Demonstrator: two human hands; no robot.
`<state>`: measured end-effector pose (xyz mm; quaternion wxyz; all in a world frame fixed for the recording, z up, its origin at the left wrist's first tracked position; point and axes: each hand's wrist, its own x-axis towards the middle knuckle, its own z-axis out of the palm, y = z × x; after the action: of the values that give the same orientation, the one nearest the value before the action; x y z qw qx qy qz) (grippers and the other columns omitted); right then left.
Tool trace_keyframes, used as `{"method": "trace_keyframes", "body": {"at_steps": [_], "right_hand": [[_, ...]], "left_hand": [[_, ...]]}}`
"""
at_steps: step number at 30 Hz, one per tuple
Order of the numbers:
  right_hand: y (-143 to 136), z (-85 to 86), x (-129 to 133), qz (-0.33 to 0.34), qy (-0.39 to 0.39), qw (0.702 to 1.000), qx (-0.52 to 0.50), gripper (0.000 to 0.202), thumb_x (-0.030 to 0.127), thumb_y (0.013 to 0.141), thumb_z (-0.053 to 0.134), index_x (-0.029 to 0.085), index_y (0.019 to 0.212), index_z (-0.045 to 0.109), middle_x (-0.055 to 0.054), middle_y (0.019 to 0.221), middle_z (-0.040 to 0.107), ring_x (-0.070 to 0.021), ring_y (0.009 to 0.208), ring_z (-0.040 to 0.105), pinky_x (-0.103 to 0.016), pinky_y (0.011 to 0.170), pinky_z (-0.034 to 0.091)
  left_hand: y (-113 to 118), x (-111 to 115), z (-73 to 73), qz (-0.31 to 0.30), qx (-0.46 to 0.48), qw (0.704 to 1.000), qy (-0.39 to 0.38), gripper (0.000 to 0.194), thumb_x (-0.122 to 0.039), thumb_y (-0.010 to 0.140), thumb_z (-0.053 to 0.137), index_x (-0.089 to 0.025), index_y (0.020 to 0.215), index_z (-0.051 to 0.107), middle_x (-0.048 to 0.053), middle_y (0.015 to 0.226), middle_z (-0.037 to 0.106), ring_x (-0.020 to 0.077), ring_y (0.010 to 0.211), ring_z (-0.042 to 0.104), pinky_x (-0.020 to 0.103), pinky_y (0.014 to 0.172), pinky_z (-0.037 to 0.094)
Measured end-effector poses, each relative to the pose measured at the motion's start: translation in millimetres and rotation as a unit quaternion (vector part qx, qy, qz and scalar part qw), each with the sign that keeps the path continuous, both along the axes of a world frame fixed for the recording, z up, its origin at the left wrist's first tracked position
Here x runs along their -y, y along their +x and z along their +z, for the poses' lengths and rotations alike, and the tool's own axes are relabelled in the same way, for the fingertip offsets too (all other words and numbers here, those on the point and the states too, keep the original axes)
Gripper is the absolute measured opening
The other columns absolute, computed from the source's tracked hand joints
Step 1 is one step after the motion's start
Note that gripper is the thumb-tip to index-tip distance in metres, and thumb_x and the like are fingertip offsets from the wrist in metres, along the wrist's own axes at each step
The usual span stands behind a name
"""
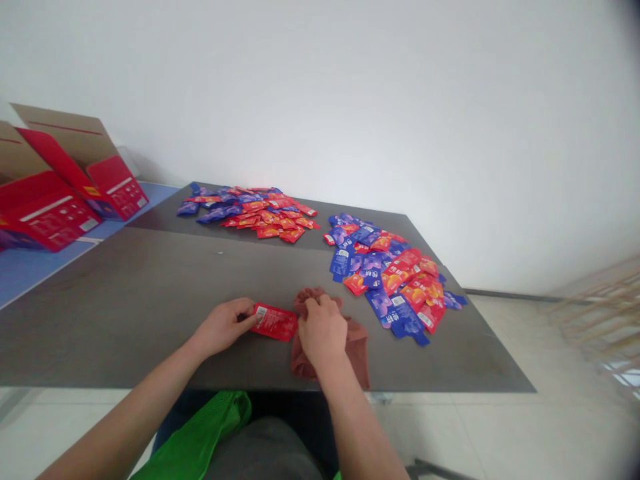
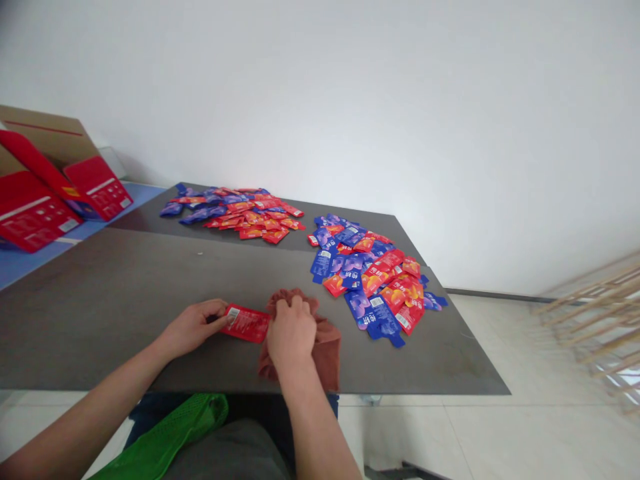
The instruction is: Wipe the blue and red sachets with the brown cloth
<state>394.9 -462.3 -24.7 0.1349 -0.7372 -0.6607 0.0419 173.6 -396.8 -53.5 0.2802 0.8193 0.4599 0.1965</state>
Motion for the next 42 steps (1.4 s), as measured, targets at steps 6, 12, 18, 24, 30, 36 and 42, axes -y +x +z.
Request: {"method": "trace_keyframes", "body": {"at_steps": [6, 12, 18, 24, 30, 36, 42], "right_hand": [[-48.7, -11.0, 7.4, 0.085, -0.001, 0.996, -0.028, 0.015, 0.033, 0.094, 0.056, 0.024, 0.1, 0.066, -0.007, 0.108, 0.06, -0.0242, 0.1, 0.055, -0.033, 0.073, 0.05], [11.8, -9.5, 0.2, 0.008, -0.025, 1.0, 0.004, 0.016, 0.026, 0.093, 0.053, 0.024, 0.098, 0.068, -0.007, 0.108, 0.062, -0.0248, 0.101, 0.057, -0.034, 0.073, 0.049], [-42.5, -3.0, 4.6, 0.083, 0.008, 0.996, -0.034, 0.017, 0.035, 0.094, 0.055, 0.024, 0.099, 0.066, -0.008, 0.11, 0.06, -0.0228, 0.104, 0.054, -0.033, 0.08, 0.049], [-12.9, -10.8, 3.5, 0.044, -0.054, 0.998, -0.011, 0.017, 0.03, 0.094, 0.054, 0.024, 0.102, 0.068, -0.008, 0.112, 0.06, -0.0235, 0.105, 0.055, -0.032, 0.077, 0.049], [7.0, 4.9, 1.4, -0.015, -0.009, 1.0, 0.0, 0.016, 0.028, 0.094, 0.054, 0.023, 0.1, 0.068, -0.008, 0.11, 0.061, -0.0231, 0.102, 0.056, -0.031, 0.076, 0.048], [-45.1, -5.0, 9.2, 0.095, -0.007, 0.995, -0.041, 0.015, 0.035, 0.093, 0.058, 0.024, 0.095, 0.068, -0.006, 0.107, 0.061, -0.0228, 0.102, 0.054, -0.032, 0.078, 0.049], [6.8, -8.0, 6.1, 0.019, -0.046, 0.999, -0.006, 0.015, 0.03, 0.092, 0.057, 0.024, 0.096, 0.07, -0.007, 0.105, 0.062, -0.0236, 0.1, 0.056, -0.032, 0.075, 0.049]], "left_hand": [[-0.5, -0.6, 0.0, -0.005, -0.01, 1.0, 0.007, 0.035, -0.045, 0.093, 0.05, -0.02, 0.071, 0.06, 0.0, 0.075, 0.061, 0.0167, 0.072, 0.056, 0.026, 0.069, 0.041], [-0.1, -0.3, -2.4, -0.011, -0.005, 1.0, 0.013, 0.036, -0.043, 0.095, 0.048, -0.019, 0.071, 0.058, 0.0, 0.076, 0.06, 0.0158, 0.071, 0.056, 0.026, 0.069, 0.041], [-0.5, 0.2, 0.5, -0.01, -0.011, 1.0, 0.01, 0.034, -0.044, 0.092, 0.05, -0.02, 0.068, 0.057, 0.0, 0.074, 0.06, 0.0166, 0.073, 0.056, 0.026, 0.068, 0.042], [0.9, 1.5, 1.1, -0.008, -0.003, 1.0, 0.014, 0.035, -0.043, 0.093, 0.049, -0.02, 0.07, 0.059, 0.001, 0.076, 0.061, 0.0162, 0.072, 0.055, 0.026, 0.07, 0.042], [-0.2, 1.3, 1.4, -0.011, -0.003, 1.0, 0.001, 0.033, -0.043, 0.094, 0.049, -0.02, 0.072, 0.061, 0.001, 0.079, 0.063, 0.0168, 0.074, 0.057, 0.026, 0.071, 0.043], [-0.9, -0.5, 0.5, -0.018, -0.018, 1.0, 0.005, 0.035, -0.044, 0.094, 0.048, -0.02, 0.072, 0.061, 0.001, 0.079, 0.063, 0.0171, 0.076, 0.057, 0.026, 0.072, 0.043], [0.9, 2.4, 2.5, -0.013, -0.008, 1.0, 0.011, 0.037, -0.046, 0.095, 0.047, -0.02, 0.072, 0.061, 0.001, 0.079, 0.064, 0.0169, 0.075, 0.057, 0.026, 0.072, 0.043]]}}
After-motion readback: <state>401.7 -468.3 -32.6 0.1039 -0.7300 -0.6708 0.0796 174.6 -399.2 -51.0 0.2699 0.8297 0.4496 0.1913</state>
